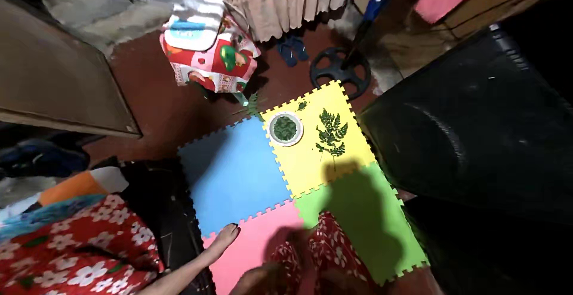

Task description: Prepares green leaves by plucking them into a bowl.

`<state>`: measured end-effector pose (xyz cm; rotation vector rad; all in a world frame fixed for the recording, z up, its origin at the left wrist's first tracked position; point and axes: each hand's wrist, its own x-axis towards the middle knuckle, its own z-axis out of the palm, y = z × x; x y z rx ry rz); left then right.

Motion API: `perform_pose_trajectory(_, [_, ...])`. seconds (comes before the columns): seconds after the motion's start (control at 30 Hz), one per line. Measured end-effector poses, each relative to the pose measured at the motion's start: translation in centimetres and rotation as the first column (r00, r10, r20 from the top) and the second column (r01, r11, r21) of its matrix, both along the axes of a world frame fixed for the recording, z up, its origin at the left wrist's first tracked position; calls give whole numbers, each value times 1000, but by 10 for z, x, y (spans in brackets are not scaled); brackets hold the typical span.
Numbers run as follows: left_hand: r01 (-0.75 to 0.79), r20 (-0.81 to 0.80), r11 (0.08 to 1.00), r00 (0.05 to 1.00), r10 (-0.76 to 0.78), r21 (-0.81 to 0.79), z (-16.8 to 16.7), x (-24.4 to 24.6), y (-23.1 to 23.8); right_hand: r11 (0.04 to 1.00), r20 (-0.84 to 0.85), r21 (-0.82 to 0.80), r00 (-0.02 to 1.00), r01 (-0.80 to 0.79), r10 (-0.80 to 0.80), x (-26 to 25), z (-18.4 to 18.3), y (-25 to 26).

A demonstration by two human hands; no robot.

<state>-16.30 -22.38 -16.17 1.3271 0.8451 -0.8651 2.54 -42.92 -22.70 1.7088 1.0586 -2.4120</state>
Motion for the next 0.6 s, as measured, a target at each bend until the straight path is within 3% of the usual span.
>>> perform_pose_trajectory(0.1, [37,-178,999,984,-31,29,-93,34,40,999,173,51,985,-13,4,43,-98,40])
perform_pose_trajectory(0.17, [141,-226,977,969,-103,161,-182,36,70,994,287,104,957,24,-53,67,-116,89])
perform_pose_trajectory(0.23, [148,-243,953,966,-83,265,-245,37,101,994,391,14,914,111,-108,80,-134,146])
perform_pose_trajectory(0.37, [-20,-219,899,967,129,438,-324,54,161,982,525,171,850,-75,-26,99,-266,195])
perform_pose_trajectory(0.47, [-103,-172,809,954,244,579,-378,57,197,962,585,229,811,-148,-15,93,-328,219])
perform_pose_trajectory(0.6, [-128,-117,632,936,332,764,-439,42,239,929,674,318,734,-189,-81,64,-389,206])
